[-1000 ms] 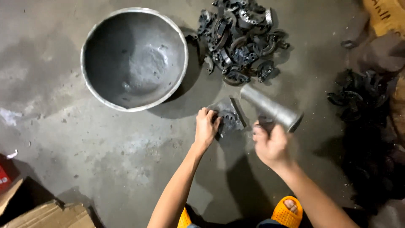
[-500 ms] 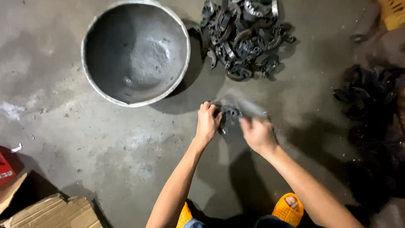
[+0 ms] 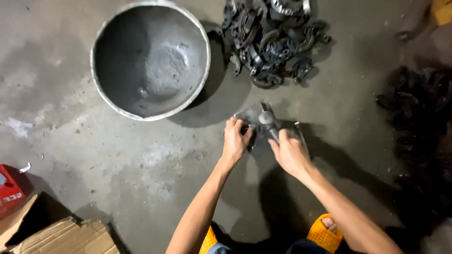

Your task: The recorder uses a hammer and a punch tool to remove old components or pins from motorcycle brake shoes.

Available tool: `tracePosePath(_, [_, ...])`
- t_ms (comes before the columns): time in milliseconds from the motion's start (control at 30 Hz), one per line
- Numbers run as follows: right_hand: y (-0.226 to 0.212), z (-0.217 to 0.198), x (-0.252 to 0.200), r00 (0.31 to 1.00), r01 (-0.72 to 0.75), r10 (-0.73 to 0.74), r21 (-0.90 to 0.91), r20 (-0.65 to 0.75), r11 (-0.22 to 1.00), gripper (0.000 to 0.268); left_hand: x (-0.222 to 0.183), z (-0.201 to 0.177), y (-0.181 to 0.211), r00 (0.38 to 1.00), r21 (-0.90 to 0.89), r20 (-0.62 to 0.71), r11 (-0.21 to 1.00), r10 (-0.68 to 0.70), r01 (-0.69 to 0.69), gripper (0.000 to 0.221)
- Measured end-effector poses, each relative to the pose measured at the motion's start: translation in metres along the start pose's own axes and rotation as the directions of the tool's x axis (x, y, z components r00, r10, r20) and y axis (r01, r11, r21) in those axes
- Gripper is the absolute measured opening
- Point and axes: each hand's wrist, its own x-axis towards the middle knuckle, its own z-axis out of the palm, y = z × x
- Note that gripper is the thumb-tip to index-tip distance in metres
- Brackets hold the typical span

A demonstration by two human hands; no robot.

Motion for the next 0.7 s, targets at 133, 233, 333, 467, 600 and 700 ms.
tracePosePath(133, [-0.015,-0.030,-0.015,0.989,0.070,-0.046,0.169,-0.143,0.983,0.032,-0.015,-0.004,-0.003,0.994,-0.008,0.101,0.999,-0.051,0.052,0.023])
tracePosePath(233, [-0.034,-0.069,-0.039,0.973,0.120,-0.063,0.259,-0.220,0.958,0.037,-0.010,-0.022,0.014,0.995,-0.004,0.097,1.000,0.007,-0.007,0.021])
tracePosePath(333, [-0.040,-0.077,-0.047,0.980,0.125,-0.029,0.495,-0.197,0.860,0.039,-0.002,-0.035,0.033,0.943,0.158,0.121,0.932,0.309,-0.326,0.013])
tracePosePath(467, [-0.029,-0.057,-0.046,0.986,0.044,0.064,0.609,-0.155,0.792,0.040,-0.010,-0.024,0.023,0.805,0.316,0.228,0.740,0.548,-0.594,0.017])
tracePosePath(600, [0.001,-0.015,-0.037,0.985,-0.059,0.148,0.620,-0.092,0.783,0.038,-0.022,-0.020,0.010,0.891,0.263,0.208,0.854,0.404,-0.449,0.045])
tracePosePath(700, [0.031,0.010,-0.027,0.985,0.014,0.082,0.542,-0.153,0.840,0.035,-0.021,-0.011,-0.001,0.916,0.274,0.217,0.880,0.337,-0.388,0.025])
